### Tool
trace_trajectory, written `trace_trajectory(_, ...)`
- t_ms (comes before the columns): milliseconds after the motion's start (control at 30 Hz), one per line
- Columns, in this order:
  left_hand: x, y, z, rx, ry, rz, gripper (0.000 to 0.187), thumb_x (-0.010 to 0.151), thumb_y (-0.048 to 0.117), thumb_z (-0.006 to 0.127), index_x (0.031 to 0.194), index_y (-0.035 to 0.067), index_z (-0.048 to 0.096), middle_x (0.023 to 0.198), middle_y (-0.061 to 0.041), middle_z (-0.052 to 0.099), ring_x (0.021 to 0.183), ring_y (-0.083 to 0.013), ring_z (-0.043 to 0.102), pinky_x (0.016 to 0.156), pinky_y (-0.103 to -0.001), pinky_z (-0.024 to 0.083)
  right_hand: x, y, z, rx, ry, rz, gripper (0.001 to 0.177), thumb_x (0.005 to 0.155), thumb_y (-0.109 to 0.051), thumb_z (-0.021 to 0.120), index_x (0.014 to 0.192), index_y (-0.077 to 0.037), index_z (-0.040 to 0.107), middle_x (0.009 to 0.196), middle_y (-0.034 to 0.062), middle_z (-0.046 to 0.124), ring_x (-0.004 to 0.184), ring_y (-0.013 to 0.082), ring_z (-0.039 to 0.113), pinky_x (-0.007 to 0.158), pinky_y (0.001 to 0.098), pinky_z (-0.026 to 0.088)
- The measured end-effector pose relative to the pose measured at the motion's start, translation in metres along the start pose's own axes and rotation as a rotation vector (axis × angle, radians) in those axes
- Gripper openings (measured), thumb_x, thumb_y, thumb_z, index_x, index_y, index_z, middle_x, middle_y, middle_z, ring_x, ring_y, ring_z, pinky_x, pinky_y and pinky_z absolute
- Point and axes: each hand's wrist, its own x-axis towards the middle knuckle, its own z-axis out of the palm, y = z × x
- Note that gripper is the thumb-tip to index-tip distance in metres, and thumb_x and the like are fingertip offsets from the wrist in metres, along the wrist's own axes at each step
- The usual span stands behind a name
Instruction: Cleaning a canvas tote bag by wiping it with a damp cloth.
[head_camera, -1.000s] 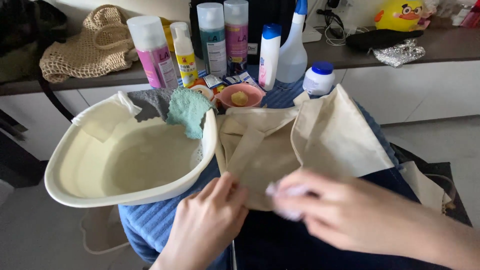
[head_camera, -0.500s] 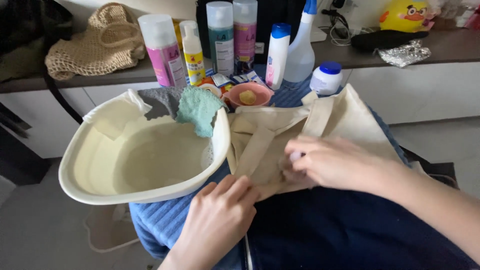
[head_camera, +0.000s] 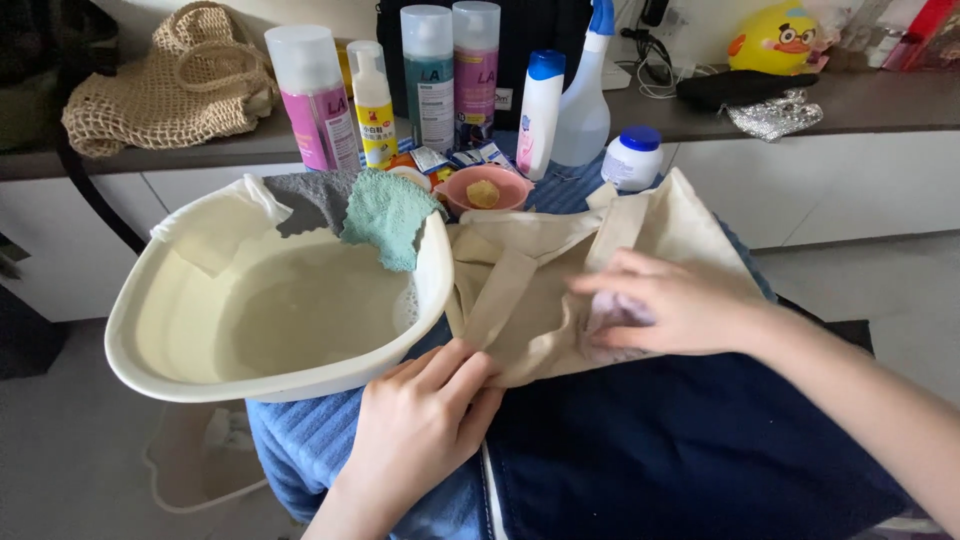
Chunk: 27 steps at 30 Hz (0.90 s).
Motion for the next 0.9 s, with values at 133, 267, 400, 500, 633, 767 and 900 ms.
trace_trajectory(133, -0.002, 0.0, 0.002, 0.044, -0.008, 0.016, 0.012, 0.096, 0.019, 0.067, 0.088, 0.019, 0.059, 0.082, 0.005, 0.056, 0.066, -0.0155, 0.06, 0.05, -0.031, 0.044, 0.006, 0.023, 0.014, 0.201, 0.084, -0.117, 0.031, 0.094, -0.037, 0.066, 0.122, -0.028, 0.071, 0.11, -0.0022, 0.056, 0.096, 0.0154, 0.066, 0.082, 0.0348, 0.053)
trace_trajectory(267, 0.001, 0.0, 0.001, 0.109, -0.028, 0.102, 0.016, 0.094, 0.012, 0.067, 0.107, 0.023, 0.068, 0.083, 0.005, 0.055, 0.073, -0.0172, 0.058, 0.055, -0.033, 0.04, -0.012, 0.025, -0.026, 0.06, -0.11, -0.068, 0.029, 0.099, -0.035, 0.055, 0.11, -0.031, 0.082, 0.092, -0.0056, 0.052, 0.088, 0.0085, 0.059, 0.084, 0.0285, 0.047)
trace_trajectory(400, 0.002, -0.002, 0.009, 0.011, -0.143, 0.246, 0.016, 0.1, 0.019, 0.06, 0.109, 0.025, 0.071, 0.09, 0.001, 0.052, 0.082, -0.0199, 0.056, 0.069, -0.037, 0.038, -0.018, 0.022, -0.02, -0.04, -0.23, 0.058, 0.018, 0.097, -0.039, 0.06, 0.093, -0.033, 0.076, 0.093, -0.0108, 0.057, 0.086, 0.0063, 0.063, 0.083, 0.0238, 0.047)
trace_trajectory(500, -0.001, -0.003, 0.015, 0.084, -0.234, 0.343, 0.01, 0.101, 0.025, 0.059, 0.105, 0.023, 0.068, 0.103, 0.003, 0.056, 0.098, -0.021, 0.052, 0.08, -0.04, 0.038, -0.029, -0.02, -0.06, -0.197, -0.352, 0.239, 0.019, 0.1, -0.049, 0.054, 0.098, -0.04, 0.071, 0.106, -0.0199, 0.06, 0.094, -0.0009, 0.068, 0.079, 0.0258, 0.05)
trace_trajectory(633, 0.013, 0.006, 0.014, 0.158, -0.243, 0.417, 0.008, 0.094, 0.014, 0.066, 0.087, 0.018, 0.064, 0.091, 0.004, 0.056, 0.097, -0.0168, 0.053, 0.087, -0.038, 0.041, -0.026, -0.024, -0.069, -0.167, -0.222, 0.236, 0.024, 0.096, -0.039, 0.061, 0.119, -0.042, 0.062, 0.106, -0.0201, 0.074, 0.084, -0.0023, 0.072, 0.071, 0.0186, 0.064)
trace_trajectory(767, 0.022, 0.012, 0.019, 0.069, -0.179, 0.45, 0.009, 0.086, 0.012, 0.071, 0.081, 0.017, 0.067, 0.076, -0.001, 0.058, 0.076, -0.0227, 0.06, 0.083, -0.038, 0.045, -0.011, -0.051, -0.031, 0.167, 0.322, -0.379, 0.007, 0.083, -0.02, 0.068, 0.088, -0.017, 0.065, 0.091, -0.0013, 0.067, 0.081, 0.0172, 0.064, 0.072, 0.0311, 0.05)
trace_trajectory(900, 0.014, 0.005, 0.036, -0.068, -0.094, 0.448, 0.013, 0.083, 0.009, 0.071, 0.073, 0.015, 0.065, 0.08, -0.003, 0.058, 0.074, -0.0231, 0.059, 0.08, -0.039, 0.045, -0.023, -0.075, 0.008, 0.458, -0.002, -0.503, 0.017, 0.089, -0.017, 0.066, 0.103, -0.008, 0.061, 0.101, 0.0049, 0.062, 0.083, 0.0224, 0.068, 0.071, 0.0351, 0.055)
